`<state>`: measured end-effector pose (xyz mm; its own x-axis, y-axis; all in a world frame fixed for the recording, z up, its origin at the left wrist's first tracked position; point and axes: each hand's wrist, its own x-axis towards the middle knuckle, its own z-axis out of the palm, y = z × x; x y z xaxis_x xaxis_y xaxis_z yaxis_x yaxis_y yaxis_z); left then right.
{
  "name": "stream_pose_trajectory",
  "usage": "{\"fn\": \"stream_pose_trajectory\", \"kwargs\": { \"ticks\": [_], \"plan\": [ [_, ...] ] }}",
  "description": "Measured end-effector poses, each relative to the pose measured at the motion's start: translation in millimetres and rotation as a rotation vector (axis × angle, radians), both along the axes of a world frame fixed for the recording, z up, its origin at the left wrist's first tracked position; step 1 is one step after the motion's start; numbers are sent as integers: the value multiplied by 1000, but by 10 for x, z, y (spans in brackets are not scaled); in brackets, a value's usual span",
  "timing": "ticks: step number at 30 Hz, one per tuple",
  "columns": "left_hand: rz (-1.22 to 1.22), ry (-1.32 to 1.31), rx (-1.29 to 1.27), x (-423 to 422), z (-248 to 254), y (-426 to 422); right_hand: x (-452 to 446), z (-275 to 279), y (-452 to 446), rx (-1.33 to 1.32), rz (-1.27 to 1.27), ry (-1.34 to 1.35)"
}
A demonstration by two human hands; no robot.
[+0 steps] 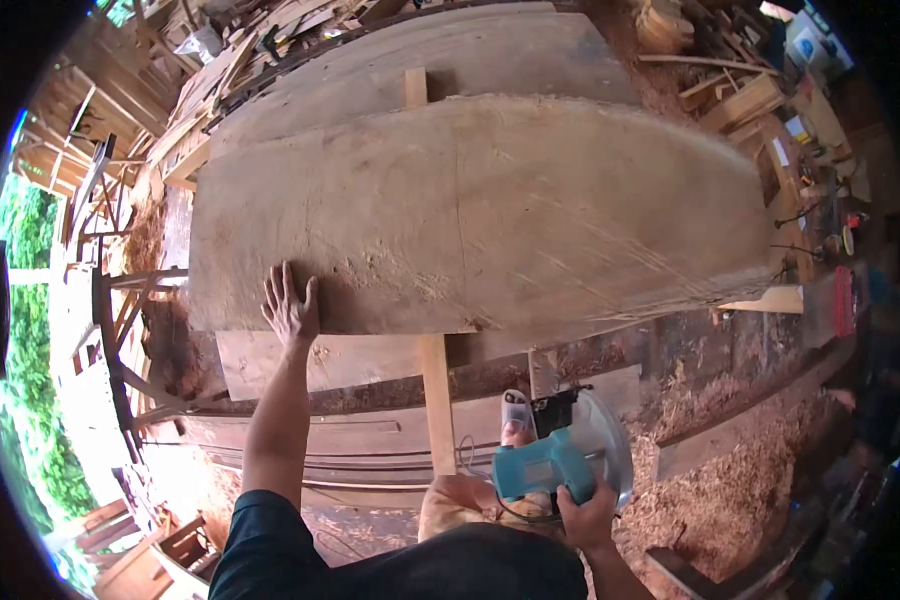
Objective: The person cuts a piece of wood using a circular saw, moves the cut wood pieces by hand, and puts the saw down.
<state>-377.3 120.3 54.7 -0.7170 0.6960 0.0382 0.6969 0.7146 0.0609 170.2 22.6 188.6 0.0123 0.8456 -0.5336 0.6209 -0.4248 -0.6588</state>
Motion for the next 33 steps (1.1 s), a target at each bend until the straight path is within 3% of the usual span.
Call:
{"fn": "stream_pose_trajectory", "kwargs": {
  "ticks": [9, 13, 15, 18, 20, 21, 25, 33],
  "plan": [
    [-74, 7, -62, -97, -105, -2, -713, 373, 136, 14, -104, -11],
    [-240, 41, -50, -280, -85, -70, -1222, 591, 75, 166, -96, -107],
    [-365, -8, 13, -460, -33, -81, -1445, 628, 51, 107, -139, -9],
    [-394, -9, 117, -509, -29, -52, -1808, 488, -138, 247, -172, -37],
    [-352, -53, 27, -515, -26, -60, -2139, 573, -81, 131, -246, 59],
    [-348, -32, 27, -519, -45, -26, -2277, 493, -107, 237, -248, 49],
    [-351, -83, 28, -571, -38, 1, -2711, 378, 13, 257, -269, 50],
    [-331, -136, -1, -582, 11, -21, -2924, 215, 135, 359, -177, -59]
  ]
}}
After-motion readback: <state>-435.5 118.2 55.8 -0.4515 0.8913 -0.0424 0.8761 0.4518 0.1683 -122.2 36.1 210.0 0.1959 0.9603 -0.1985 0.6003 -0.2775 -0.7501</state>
